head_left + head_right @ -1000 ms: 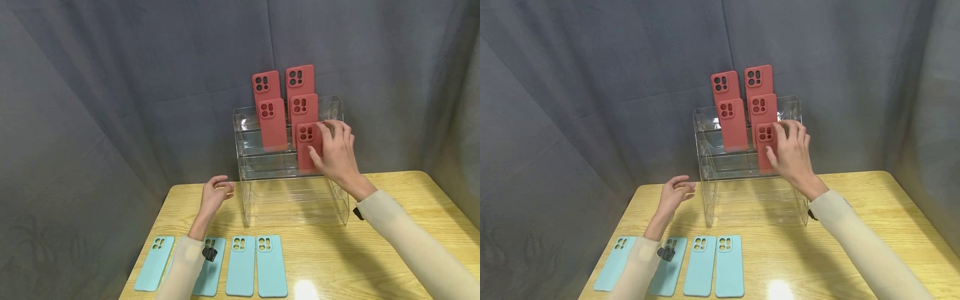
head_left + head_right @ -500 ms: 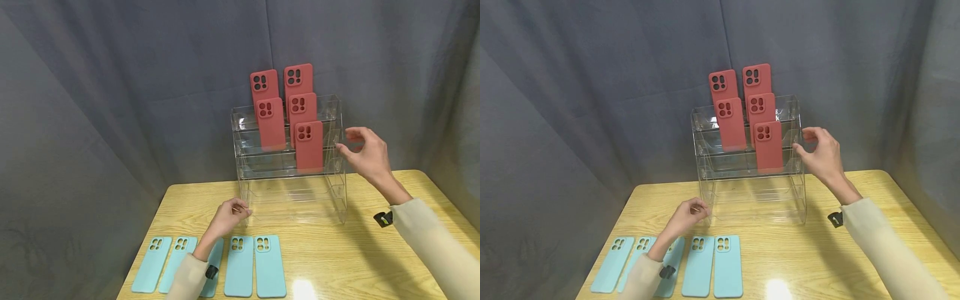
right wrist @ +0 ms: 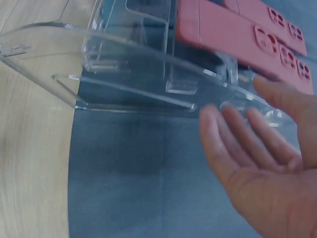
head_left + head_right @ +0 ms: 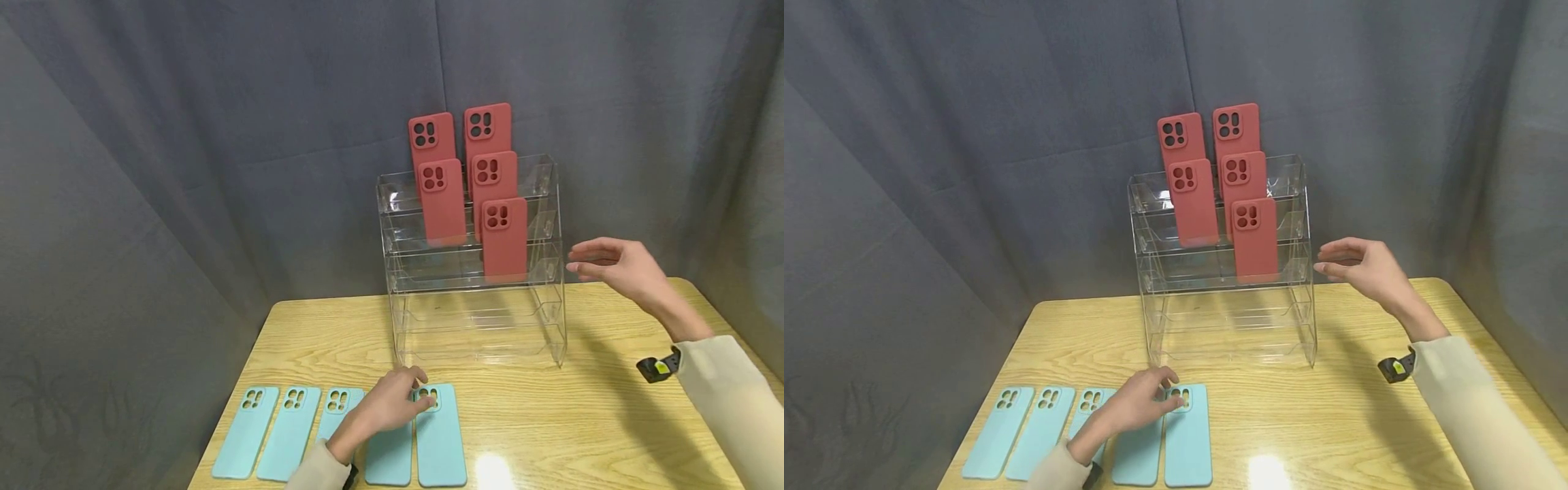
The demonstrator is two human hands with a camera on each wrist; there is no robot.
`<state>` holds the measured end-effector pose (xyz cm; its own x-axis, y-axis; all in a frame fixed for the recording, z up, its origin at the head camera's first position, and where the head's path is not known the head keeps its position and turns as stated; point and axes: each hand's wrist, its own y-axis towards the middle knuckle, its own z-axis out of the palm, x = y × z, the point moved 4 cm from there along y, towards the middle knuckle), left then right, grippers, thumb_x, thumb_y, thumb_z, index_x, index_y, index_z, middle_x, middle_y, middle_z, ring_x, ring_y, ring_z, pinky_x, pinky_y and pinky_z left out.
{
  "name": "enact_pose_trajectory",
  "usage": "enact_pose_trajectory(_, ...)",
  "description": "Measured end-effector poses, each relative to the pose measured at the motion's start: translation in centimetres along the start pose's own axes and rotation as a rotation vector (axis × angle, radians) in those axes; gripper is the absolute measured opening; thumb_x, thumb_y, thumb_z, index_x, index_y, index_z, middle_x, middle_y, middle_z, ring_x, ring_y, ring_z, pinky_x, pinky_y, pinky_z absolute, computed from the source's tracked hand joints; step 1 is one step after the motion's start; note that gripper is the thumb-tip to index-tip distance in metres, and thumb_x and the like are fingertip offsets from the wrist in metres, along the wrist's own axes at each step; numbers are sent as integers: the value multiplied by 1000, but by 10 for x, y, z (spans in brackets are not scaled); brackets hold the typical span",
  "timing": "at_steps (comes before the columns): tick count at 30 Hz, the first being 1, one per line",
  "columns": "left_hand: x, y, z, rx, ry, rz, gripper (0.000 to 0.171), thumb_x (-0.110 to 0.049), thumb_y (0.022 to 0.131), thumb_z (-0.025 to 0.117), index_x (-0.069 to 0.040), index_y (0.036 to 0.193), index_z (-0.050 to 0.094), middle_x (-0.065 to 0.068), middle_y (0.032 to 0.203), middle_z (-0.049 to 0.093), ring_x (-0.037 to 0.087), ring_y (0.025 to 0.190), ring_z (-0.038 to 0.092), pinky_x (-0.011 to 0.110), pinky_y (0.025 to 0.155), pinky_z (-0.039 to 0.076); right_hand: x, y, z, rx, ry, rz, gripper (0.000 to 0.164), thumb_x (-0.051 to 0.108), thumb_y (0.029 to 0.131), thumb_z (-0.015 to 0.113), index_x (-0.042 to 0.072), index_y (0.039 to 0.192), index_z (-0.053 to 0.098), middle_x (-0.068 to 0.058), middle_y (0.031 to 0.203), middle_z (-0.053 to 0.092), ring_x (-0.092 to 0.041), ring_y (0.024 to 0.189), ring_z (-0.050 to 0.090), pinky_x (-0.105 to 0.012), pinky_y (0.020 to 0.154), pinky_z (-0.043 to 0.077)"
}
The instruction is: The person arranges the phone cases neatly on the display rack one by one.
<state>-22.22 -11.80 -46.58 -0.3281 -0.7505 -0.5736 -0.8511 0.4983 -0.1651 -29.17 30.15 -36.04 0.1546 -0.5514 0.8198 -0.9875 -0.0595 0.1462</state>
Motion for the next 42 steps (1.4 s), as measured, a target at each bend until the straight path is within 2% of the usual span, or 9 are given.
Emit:
enact_pose_trajectory(2, -2, -2, 6, -3, 32, 6, 46, -37, 102, 71, -7, 135, 65, 14, 129, 67, 25, 107, 66, 39, 83, 58, -4, 1, -1, 39, 83, 10, 56, 31, 100, 75, -2, 142, 60, 21, 110, 77, 3, 93, 75, -17, 82, 63)
enact_pose_trajectory(4, -5, -4, 11, -2, 61, 6, 48, -39, 101, 71, -9, 137, 64, 13, 132, 62, 21, 104, 64, 38, 82, 58, -8, 3, -1, 63, 147, 30, 57, 29, 99, 76, -3, 144, 60, 25, 108, 77, -3, 96, 78, -21, 85, 65)
enact_pose_trajectory(7, -8, -7, 19, -6, 95, 6, 50, -39, 100, 73, -9, 139, 63, 14, 136, 58, 20, 101, 63, 36, 75, 59, -13, 6, 1, 88, 215, 62, 58, 26, 97, 78, -4, 144, 60, 21, 110, 79, -8, 99, 79, -23, 88, 65)
enact_pose_trajectory(9, -10, -8, 24, -16, 126, 2, 51, -39, 99, 75, -8, 139, 64, 15, 137, 58, 23, 105, 64, 37, 74, 61, -17, 7, 3, 104, 239, 74, 57, 24, 97, 79, -5, 143, 61, 17, 110, 80, -10, 99, 80, -23, 89, 65)
enact_pose_trajectory(15, -17, -7, 33, -40, 216, 8, 54, -38, 97, 77, -7, 140, 63, 19, 141, 57, 36, 122, 63, 49, 79, 65, -26, 9, 6, 141, 204, 72, 60, 28, 97, 79, -7, 142, 61, 17, 108, 80, -5, 97, 79, -21, 87, 65)
enact_pose_trajectory(21, -22, -2, 39, -48, 253, 25, 57, -35, 97, 77, -6, 144, 60, 21, 139, 55, 35, 118, 61, 34, 66, 60, -26, 10, 7, 134, 202, 65, 62, 30, 97, 78, -8, 142, 59, 16, 106, 81, -4, 96, 78, -21, 87, 65)
enact_pose_trajectory(24, -25, 0, 43, -57, 304, 32, 60, -37, 97, 77, -5, 145, 58, 21, 137, 55, 36, 117, 62, 31, 63, 60, -24, 11, 8, 127, 215, 71, 62, 28, 97, 78, -9, 142, 59, 13, 105, 82, -3, 95, 79, -23, 86, 66)
enact_pose_trajectory(34, -29, 12, 51, -11, 471, 15, 82, -59, 91, 76, -10, 152, 52, 23, 141, 58, 46, 119, 64, 48, 71, 64, -23, 13, 13, 120, 224, 76, 63, 27, 98, 78, -11, 144, 56, 16, 101, 81, -4, 95, 79, -21, 84, 65)
enact_pose_trajectory(42, -34, 19, 54, 43, 515, -23, 87, -64, 89, 76, -11, 154, 50, 22, 144, 57, 46, 125, 61, 52, 82, 64, -24, 15, 13, 106, 151, 77, 61, 33, 97, 79, -6, 141, 62, 14, 104, 82, -1, 92, 78, -19, 84, 64)
